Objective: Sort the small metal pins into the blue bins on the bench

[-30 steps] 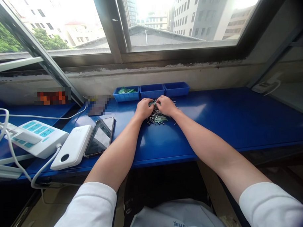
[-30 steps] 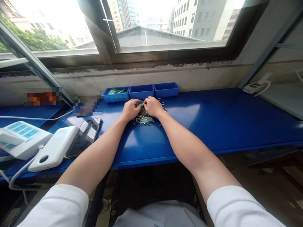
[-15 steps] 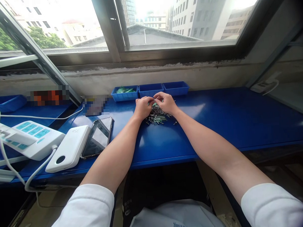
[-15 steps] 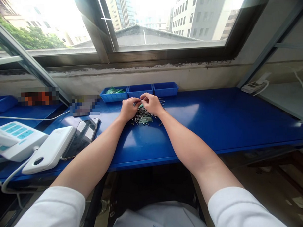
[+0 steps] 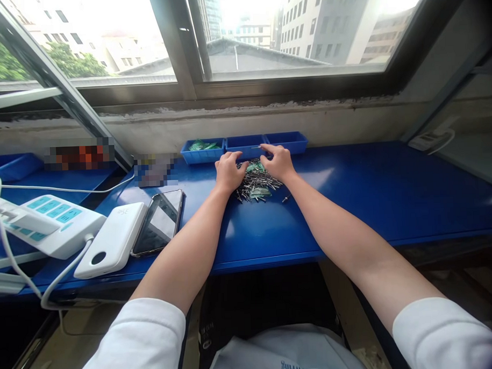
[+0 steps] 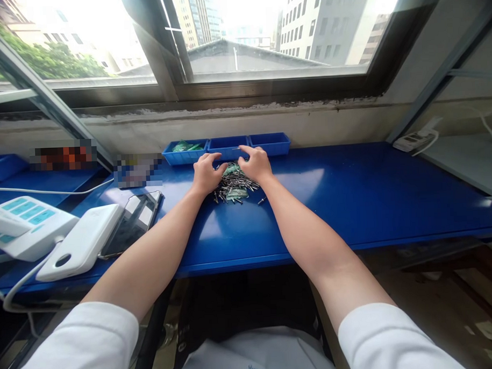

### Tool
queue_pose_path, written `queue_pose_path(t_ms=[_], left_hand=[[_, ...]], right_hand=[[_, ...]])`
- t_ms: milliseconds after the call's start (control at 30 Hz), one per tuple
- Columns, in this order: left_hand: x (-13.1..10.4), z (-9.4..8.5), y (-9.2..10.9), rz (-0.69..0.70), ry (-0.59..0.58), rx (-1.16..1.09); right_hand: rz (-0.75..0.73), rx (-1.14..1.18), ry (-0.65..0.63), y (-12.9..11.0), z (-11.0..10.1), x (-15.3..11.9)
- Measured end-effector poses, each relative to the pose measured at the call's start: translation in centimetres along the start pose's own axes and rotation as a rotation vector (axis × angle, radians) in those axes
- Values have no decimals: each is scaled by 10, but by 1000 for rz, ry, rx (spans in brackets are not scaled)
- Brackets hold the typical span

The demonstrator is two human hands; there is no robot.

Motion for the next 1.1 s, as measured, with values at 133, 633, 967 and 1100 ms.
queue_pose_path(t_ms=[133,633,967,1100], left_hand=[[1,2,-9,-72,-13,22],[3,14,-22,-134,-190,66],[2,19,-23,-143,-269,65],[1,20,-22,-115,-277,57]], right_hand=[[142,-189,4,22,-4,6],[257,-403,-212,49,10,9],[234,-327,-121,44,11,8],[63,-253,-132,22,10,4]])
Point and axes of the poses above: each hand's wrist, its own x-axis towards the middle knuckle, its own z-axis out of the palm, y = z × x, the point moved 4 cm from there along x, towards the middle knuckle, and after that the axes turned 14 degrees about -x, right-handed, at the moved point
